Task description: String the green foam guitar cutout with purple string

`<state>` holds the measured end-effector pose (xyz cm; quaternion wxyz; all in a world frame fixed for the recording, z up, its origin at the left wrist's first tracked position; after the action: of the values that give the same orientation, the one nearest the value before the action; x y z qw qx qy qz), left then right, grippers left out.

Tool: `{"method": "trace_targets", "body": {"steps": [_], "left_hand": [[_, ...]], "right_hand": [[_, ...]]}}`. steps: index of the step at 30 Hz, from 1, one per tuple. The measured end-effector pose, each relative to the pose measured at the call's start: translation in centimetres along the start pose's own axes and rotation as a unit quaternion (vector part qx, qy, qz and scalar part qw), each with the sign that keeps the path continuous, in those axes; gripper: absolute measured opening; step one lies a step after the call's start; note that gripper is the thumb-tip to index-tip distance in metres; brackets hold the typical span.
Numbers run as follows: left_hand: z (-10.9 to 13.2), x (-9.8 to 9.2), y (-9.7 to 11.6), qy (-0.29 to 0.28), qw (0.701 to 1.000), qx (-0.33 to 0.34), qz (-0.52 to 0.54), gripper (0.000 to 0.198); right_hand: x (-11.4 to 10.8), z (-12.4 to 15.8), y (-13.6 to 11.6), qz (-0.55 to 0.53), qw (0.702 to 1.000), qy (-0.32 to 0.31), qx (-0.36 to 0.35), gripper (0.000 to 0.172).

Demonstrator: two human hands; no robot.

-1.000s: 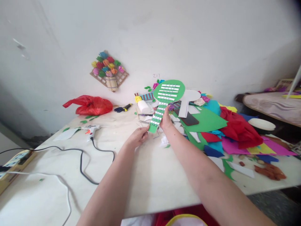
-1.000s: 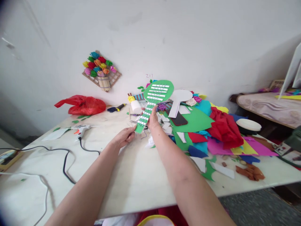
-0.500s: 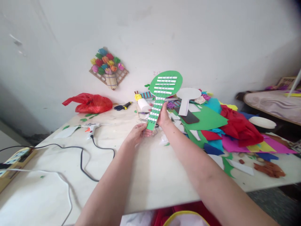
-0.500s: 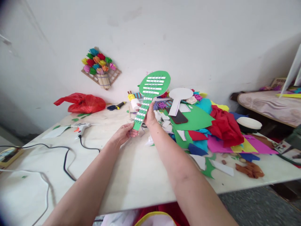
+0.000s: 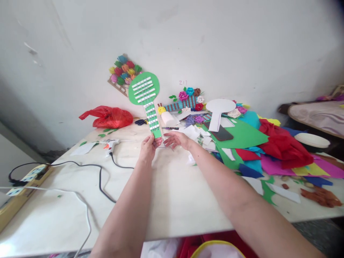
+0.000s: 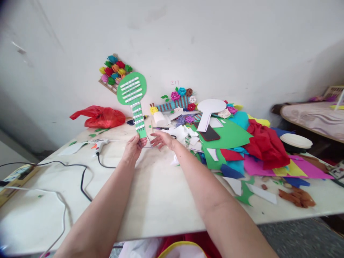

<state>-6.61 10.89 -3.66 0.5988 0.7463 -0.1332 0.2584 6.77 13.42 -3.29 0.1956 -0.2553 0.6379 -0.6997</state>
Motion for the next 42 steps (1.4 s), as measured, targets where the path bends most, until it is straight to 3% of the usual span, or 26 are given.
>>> {"method": "trace_targets", "body": {"steps": [8,12,19,23,25,28,30,31,34,42], "left_hand": [[0.1,-1.4,1.0,0.057,0.998,0.029,0.013,0.021],[0.0,-1.8,0.8,0.07,0.997,0.032,0.015,0.022],[-0.1,-2.1,0.6,0.087,0.996,0.025,0.001,0.025],[-0.3,-2.3,0.6,0.092,0.995,0.036,-0.032,0.029],[-0.4,-2.6,0.8,0.108,0.991,0.047,-0.065,0.029],[-0.4,-2.9,1.0,0.125,0.986,0.058,-0.094,0.029],[-0.4,-3.0,0.9,0.125,0.986,0.055,-0.091,0.029],[-0.4,-3.0,0.8,0.123,0.987,0.051,-0.086,0.029],[-0.4,-2.9,0.6,0.111,0.991,0.036,-0.064,0.029],[-0.2,-2.6,0.3,0.099,0.995,0.012,-0.023,0.032]], "right_hand": [[1.6,-0.1,1.6,0.134,0.989,-0.058,0.03,0.038],[2.0,0.1,1.4,0.181,0.98,-0.076,0.025,0.023],[0.3,0.8,-1.3,0.166,0.984,-0.04,-0.05,0.023],[-1.7,0.7,-2.1,0.197,0.975,0.047,-0.089,0.018],[-3.1,0.8,-2.5,0.294,0.942,0.139,-0.086,0.011],[-4.7,1.5,-3.6,0.495,0.825,0.267,-0.053,0.011],[-5.1,1.8,-3.9,0.599,0.746,0.291,-0.006,0.021],[-5.1,1.8,-3.7,0.632,0.721,0.282,0.021,0.025],[-4.8,1.6,-2.6,0.688,0.685,0.234,0.058,0.03],[-3.6,1.5,-2.1,0.741,0.639,0.205,0.018,0.034]]}}
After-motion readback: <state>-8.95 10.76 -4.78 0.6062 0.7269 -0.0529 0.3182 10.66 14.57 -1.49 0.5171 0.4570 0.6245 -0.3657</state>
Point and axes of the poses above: each hand's wrist, its own z-axis away from the middle knuckle, its own x-axis out of the palm, y = z × x, the point moved 8 cm from there along -z, towards the middle knuckle, and after that the axes turned 1 degree about y, right-handed, at the moved point
